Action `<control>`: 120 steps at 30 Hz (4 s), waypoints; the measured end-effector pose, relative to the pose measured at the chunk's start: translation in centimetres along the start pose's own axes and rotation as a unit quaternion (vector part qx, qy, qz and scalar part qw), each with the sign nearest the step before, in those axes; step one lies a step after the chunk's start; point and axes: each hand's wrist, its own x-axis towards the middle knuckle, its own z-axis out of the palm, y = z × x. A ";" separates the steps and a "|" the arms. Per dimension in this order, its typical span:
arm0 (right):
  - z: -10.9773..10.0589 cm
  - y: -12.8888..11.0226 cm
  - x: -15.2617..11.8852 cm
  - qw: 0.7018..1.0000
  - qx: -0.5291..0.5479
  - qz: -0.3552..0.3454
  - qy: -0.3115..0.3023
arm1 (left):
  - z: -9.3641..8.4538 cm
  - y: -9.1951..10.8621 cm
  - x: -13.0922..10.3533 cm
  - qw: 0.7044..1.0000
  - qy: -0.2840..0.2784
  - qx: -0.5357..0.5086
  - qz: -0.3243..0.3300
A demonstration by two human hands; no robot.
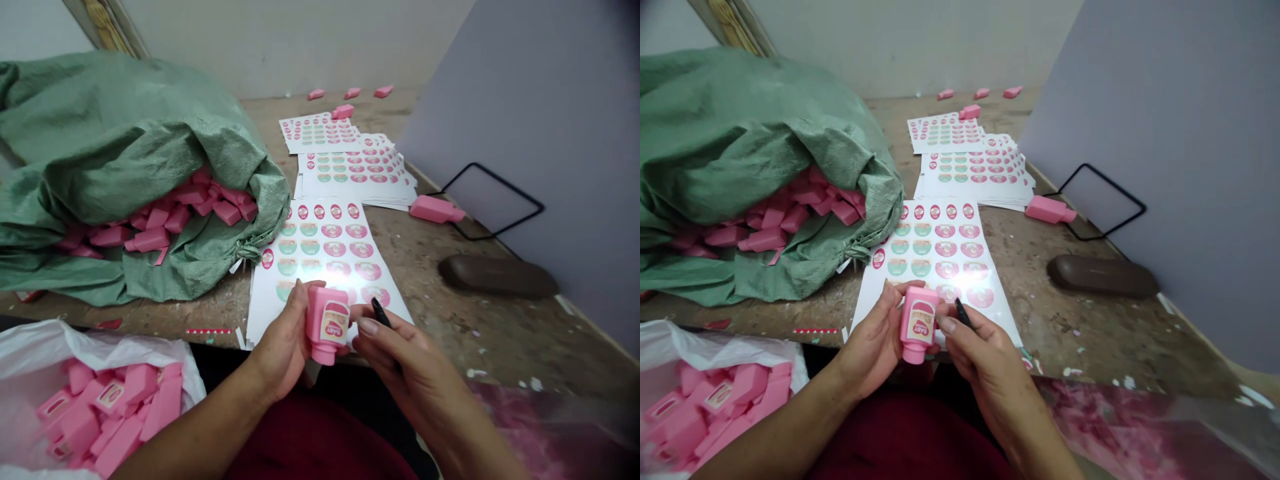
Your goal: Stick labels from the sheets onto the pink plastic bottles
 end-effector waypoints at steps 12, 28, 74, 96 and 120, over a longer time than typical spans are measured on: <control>-0.7 0.5 0.4 1.000 -0.015 -0.002 0.003 | -0.4 -0.6 0.1 0.998 0.004 0.044 0.033; -1.0 0.8 1.1 0.984 -0.102 -0.137 0.051 | -0.6 -0.6 0.5 0.997 0.018 0.065 0.036; 1.1 1.8 1.2 0.900 -0.236 -0.353 0.099 | -0.6 -1.4 0.0 0.993 -0.006 0.097 0.063; 1.0 1.2 1.3 0.913 -0.221 -0.328 0.103 | -0.3 -1.4 0.2 0.997 -0.027 0.049 0.052; 0.9 0.4 0.1 0.925 -0.273 -0.260 0.038 | -0.6 -2.0 0.3 0.990 0.043 0.052 0.125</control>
